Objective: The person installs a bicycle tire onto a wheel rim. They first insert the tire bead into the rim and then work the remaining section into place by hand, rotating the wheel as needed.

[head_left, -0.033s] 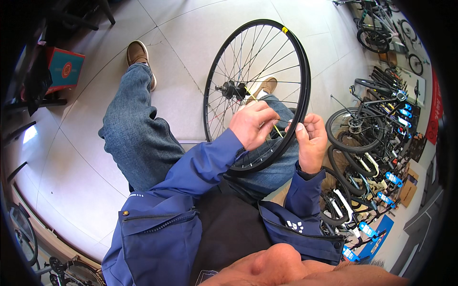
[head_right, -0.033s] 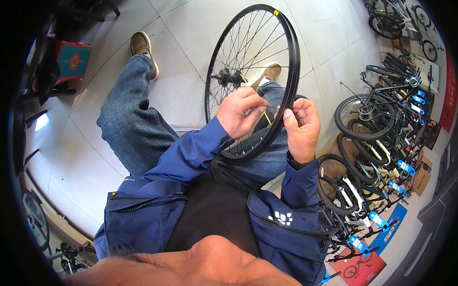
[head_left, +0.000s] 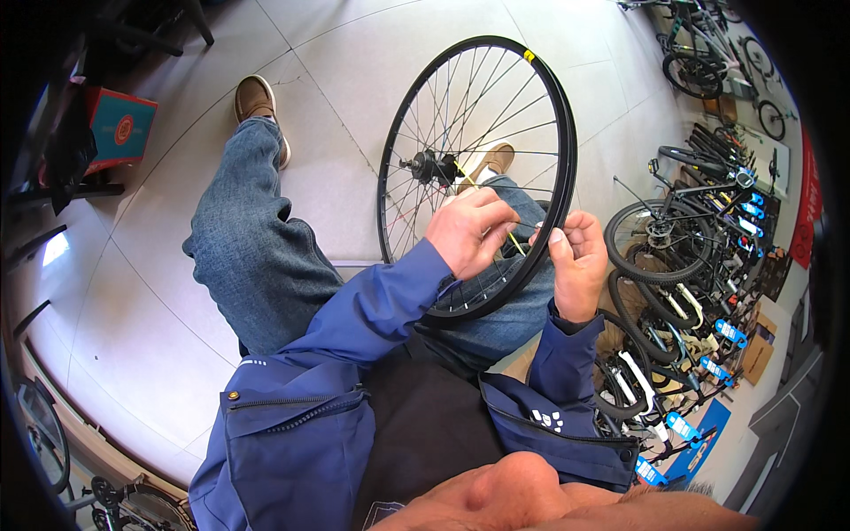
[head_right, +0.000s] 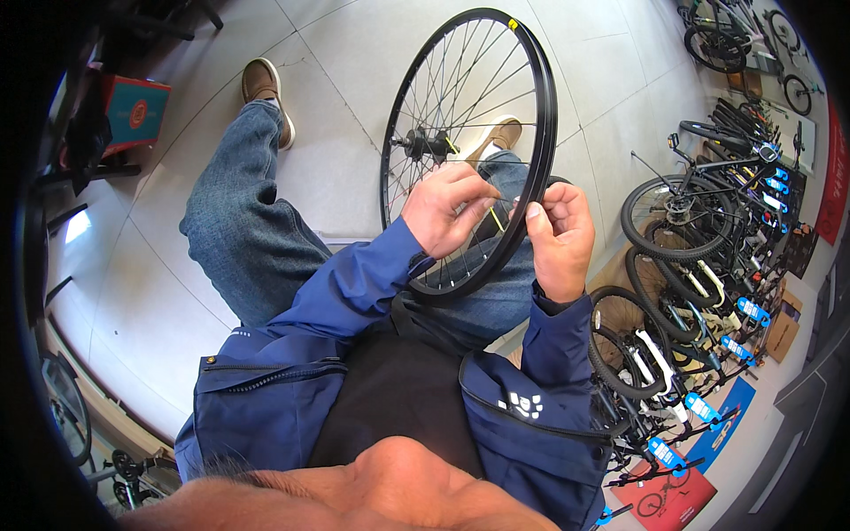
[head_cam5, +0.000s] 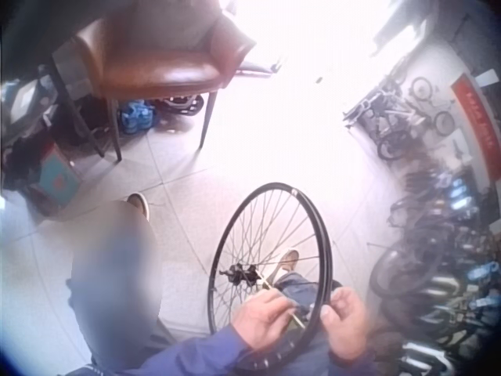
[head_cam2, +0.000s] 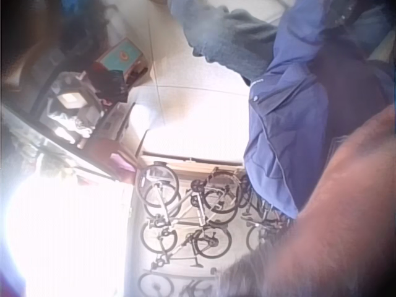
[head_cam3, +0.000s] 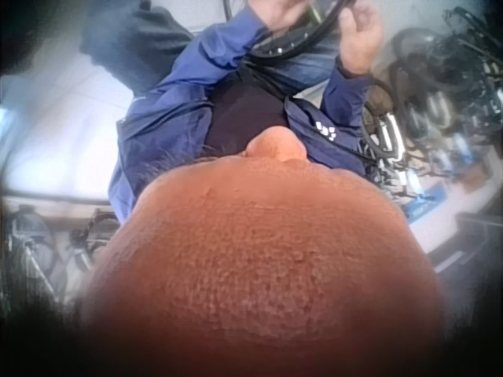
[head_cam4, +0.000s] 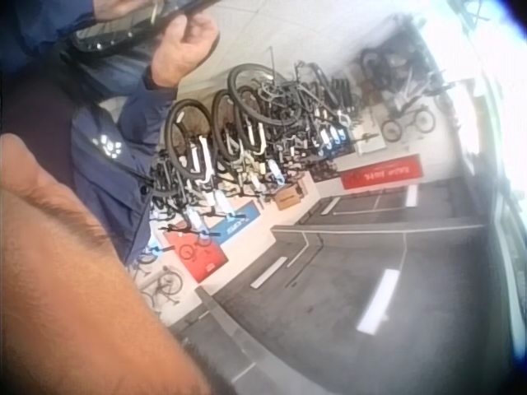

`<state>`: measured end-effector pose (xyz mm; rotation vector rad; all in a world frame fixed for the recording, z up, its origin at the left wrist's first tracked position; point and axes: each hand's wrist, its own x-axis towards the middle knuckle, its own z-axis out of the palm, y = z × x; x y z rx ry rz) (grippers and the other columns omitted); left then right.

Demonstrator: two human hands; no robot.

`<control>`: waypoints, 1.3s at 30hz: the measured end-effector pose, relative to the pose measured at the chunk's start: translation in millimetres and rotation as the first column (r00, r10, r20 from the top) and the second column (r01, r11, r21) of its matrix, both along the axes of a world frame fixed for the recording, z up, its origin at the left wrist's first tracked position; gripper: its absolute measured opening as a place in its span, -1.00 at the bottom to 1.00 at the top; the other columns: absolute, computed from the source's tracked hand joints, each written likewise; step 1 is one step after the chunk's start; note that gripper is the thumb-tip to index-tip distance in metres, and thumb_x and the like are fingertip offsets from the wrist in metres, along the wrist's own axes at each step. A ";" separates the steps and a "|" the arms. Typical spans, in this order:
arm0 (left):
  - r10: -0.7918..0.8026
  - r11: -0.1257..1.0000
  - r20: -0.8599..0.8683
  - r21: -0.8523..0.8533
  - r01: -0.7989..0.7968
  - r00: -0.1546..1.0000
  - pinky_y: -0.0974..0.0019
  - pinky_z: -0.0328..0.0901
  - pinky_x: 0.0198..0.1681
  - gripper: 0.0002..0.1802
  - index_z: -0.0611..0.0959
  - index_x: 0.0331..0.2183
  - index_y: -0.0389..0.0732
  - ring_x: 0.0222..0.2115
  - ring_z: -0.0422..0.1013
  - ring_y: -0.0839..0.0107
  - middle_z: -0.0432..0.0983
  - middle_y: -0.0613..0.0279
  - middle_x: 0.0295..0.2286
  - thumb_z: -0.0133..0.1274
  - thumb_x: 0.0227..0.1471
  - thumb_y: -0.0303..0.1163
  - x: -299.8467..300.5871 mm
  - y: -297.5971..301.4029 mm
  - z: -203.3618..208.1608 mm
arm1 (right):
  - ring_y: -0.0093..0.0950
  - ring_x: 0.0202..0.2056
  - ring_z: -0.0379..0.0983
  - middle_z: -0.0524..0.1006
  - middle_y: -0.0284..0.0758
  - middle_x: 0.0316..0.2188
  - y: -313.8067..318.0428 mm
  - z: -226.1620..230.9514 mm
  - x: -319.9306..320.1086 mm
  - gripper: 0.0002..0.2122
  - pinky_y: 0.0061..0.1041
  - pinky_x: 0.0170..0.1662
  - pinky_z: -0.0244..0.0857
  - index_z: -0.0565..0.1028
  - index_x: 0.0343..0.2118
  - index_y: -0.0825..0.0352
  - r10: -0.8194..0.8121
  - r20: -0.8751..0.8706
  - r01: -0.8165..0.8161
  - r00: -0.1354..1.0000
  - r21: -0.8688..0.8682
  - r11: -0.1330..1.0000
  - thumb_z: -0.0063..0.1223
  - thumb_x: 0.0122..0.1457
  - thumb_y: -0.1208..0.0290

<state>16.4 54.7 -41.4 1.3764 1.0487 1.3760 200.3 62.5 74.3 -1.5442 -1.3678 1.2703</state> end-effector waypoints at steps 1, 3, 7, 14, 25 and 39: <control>-0.003 1.000 0.006 -0.005 0.003 1.000 0.02 0.47 -0.16 -0.90 0.78 -0.24 -0.16 -0.23 0.57 0.01 0.60 0.14 -0.30 0.31 0.16 -0.47 0.0 0.0 0.1 | -0.54 -0.19 0.65 0.69 -0.21 -0.15 0.3 -0.1 0.2 -0.84 -0.52 -0.03 0.57 0.41 0.02 0.39 0.002 0.004 -0.002 1.000 0.002 1.000 0.07 0.45 0.65; -0.007 1.000 0.013 -0.011 0.007 1.000 0.02 0.47 -0.16 -0.90 0.78 -0.23 -0.16 -0.23 0.57 0.01 0.60 0.14 -0.30 0.31 0.16 -0.47 -0.2 0.0 -0.2 | -0.54 -0.19 0.65 0.69 -0.21 -0.15 0.3 -0.5 0.6 -0.84 -0.52 -0.04 0.57 0.41 0.01 0.39 0.003 0.012 -0.003 1.000 0.006 1.000 0.08 0.45 0.64; -0.008 1.000 0.027 -0.004 0.008 1.000 0.04 0.43 -0.16 -0.89 0.78 -0.21 -0.17 -0.25 0.54 0.01 0.58 0.11 -0.33 0.28 0.17 -0.48 -0.3 1.1 -1.8 | -0.53 -0.20 0.65 0.69 -0.21 -0.16 -0.2 -0.7 2.1 -0.84 -0.52 -0.04 0.57 0.41 0.01 0.40 0.000 0.020 0.000 1.000 0.008 1.000 0.08 0.45 0.64; -0.023 1.000 0.028 0.008 0.023 0.999 0.04 0.42 -0.16 -0.87 0.78 -0.19 -0.17 -0.27 0.53 0.02 0.56 0.11 -0.35 0.26 0.18 -0.49 1.0 0.7 -2.1 | -0.52 -0.21 0.66 0.70 -0.20 -0.16 -1.2 -2.2 3.9 -0.84 -0.50 -0.04 0.57 0.41 0.01 0.40 -0.010 0.011 0.010 1.000 0.016 1.000 0.08 0.45 0.65; -0.026 1.000 0.031 0.017 0.026 0.999 0.05 0.41 -0.17 -0.85 0.78 -0.19 -0.18 -0.28 0.52 0.02 0.55 0.10 -0.35 0.26 0.16 -0.50 1.5 1.6 -2.7 | -0.51 -0.20 0.66 0.69 -0.21 -0.16 -2.5 -2.0 4.5 -0.84 -0.49 -0.02 0.57 0.40 0.00 0.40 0.001 -0.004 -0.001 1.000 0.011 1.000 0.10 0.44 0.65; -0.010 1.000 -0.012 -0.014 0.010 1.000 0.00 0.46 -0.19 -0.91 0.76 -0.25 -0.15 -0.26 0.55 0.00 0.58 0.16 -0.32 0.31 0.15 -0.48 1.6 -0.8 0.4 | -0.50 -0.20 0.66 0.69 -0.21 -0.18 -4.6 -2.5 4.7 -0.84 -0.49 -0.02 0.57 0.40 -0.01 0.40 0.000 -0.013 0.000 1.000 0.007 1.000 0.08 0.44 0.66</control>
